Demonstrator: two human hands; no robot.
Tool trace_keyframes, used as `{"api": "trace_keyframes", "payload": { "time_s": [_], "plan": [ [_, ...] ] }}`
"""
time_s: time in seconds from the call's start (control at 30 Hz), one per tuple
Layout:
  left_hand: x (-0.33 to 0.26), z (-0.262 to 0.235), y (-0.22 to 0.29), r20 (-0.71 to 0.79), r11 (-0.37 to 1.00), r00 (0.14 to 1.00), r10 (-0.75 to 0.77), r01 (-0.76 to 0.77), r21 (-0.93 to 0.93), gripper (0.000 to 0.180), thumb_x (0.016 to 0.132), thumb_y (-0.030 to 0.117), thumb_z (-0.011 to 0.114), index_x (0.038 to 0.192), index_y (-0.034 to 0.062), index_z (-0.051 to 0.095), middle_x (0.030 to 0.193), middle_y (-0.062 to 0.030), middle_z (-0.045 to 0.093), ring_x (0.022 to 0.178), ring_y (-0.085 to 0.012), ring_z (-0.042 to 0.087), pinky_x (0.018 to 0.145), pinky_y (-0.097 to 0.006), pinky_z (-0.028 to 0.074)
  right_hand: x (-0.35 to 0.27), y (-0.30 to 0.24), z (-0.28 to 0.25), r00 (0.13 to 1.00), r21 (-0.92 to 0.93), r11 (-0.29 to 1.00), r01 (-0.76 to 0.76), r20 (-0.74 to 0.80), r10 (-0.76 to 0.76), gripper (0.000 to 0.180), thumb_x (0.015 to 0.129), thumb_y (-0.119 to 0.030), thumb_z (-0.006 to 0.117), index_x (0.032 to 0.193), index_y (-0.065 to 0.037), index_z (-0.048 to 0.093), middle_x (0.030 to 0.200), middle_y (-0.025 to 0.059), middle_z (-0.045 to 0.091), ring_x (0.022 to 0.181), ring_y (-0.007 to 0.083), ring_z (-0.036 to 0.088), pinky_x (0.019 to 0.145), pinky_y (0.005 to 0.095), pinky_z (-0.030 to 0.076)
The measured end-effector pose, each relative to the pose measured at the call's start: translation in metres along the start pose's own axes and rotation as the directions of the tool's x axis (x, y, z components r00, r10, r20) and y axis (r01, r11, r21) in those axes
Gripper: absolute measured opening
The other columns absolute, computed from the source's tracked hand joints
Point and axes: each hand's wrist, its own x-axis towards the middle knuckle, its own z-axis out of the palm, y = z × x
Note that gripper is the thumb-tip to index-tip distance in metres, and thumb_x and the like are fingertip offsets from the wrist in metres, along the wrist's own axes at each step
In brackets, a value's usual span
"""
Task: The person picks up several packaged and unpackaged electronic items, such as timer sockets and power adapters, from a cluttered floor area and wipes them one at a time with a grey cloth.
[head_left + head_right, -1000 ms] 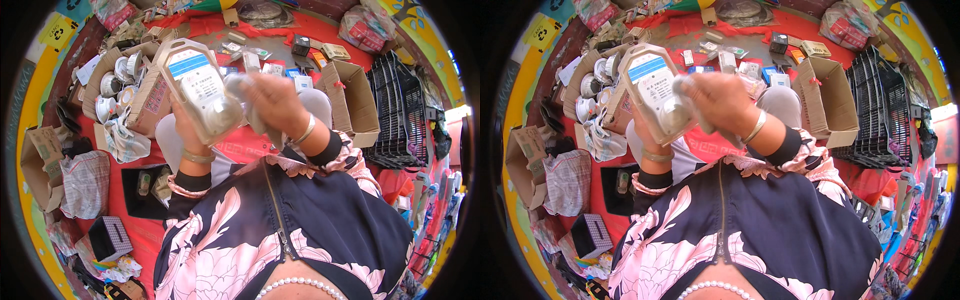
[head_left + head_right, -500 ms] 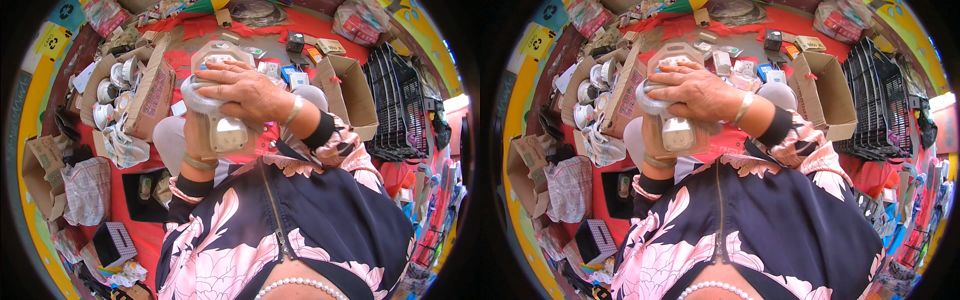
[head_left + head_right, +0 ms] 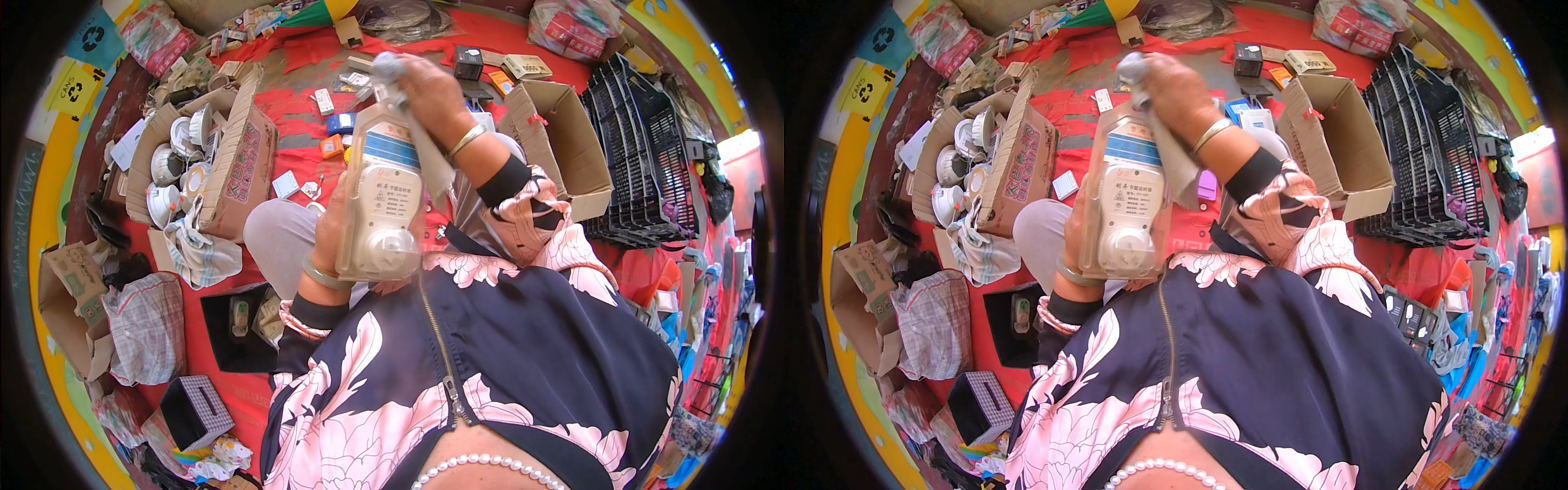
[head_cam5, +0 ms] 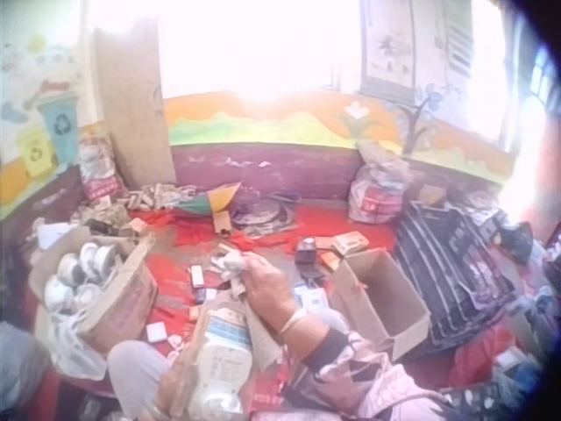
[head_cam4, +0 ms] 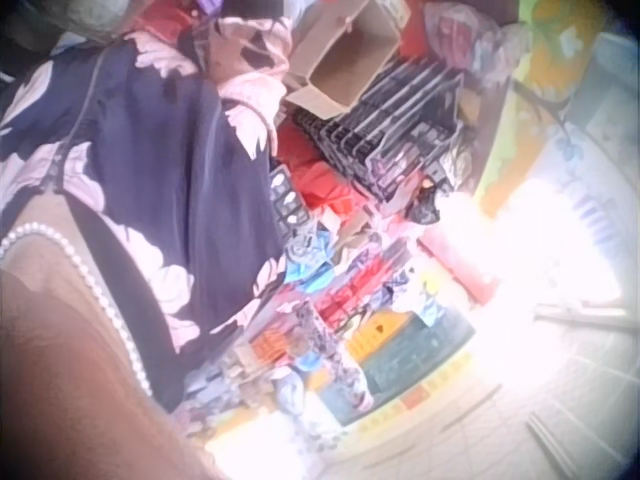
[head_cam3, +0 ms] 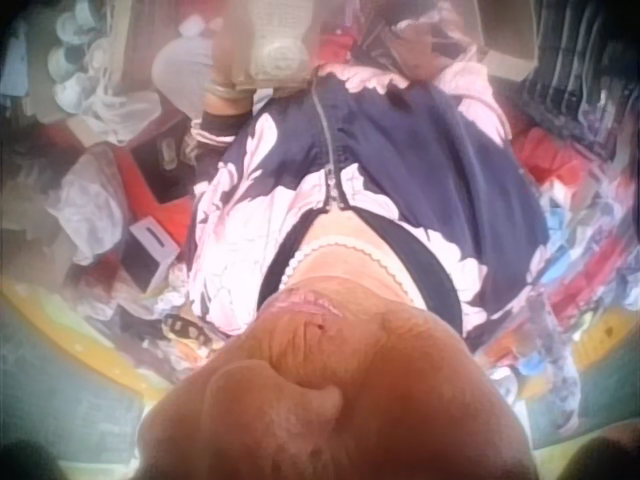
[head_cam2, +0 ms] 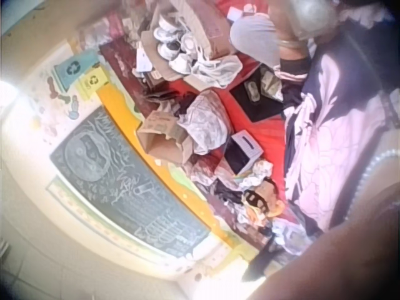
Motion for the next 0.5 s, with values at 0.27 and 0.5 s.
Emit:
{"api": "trace_keyframes", "payload": {
  "time_s": [0.27, 0.5],
  "plan": [
    [0.0, 0.01, 0.024, -0.147, 0.989, 0.978, 0.147, -0.148, 0.009, 0.054, 0.096, 0.042, 0.038, 0.136, 0.0059, 0.035, 0.127, -0.0141, 0.05, 0.111, -0.0304, 0.054, 0.09, -0.044, 0.048, 0.001, 0.034, -0.039, 0.742, 0.896, -0.02, -0.443, 0.379, 0.552, 0.029, 0.094, -0.026, 0.05, 0.107, -0.002, 0.058, 0.094, 0.0048, 0.063, 0.081, 0.0152, 0.06, 0.075, 0.0278, 0.049],
    [0.007, 0.002, 0.006, -0.053, 0.892, 0.971, 0.234, -0.193, 0.409, 0.049, 0.099, 0.037, 0.034, 0.138, 0.0087, 0.034, 0.131, -0.0096, 0.047, 0.117, -0.0207, 0.049, 0.099, -0.032, 0.039, -0.031, -0.04, -0.003, 0.753, 0.811, -0.03, -0.584, 0.556, 0.352, 0.033, 0.09, -0.021, 0.059, 0.117, -0.003, 0.053, 0.099, 0.0035, 0.061, 0.084, 0.0115, 0.059, 0.073, 0.0264, 0.05]
  ]
}}
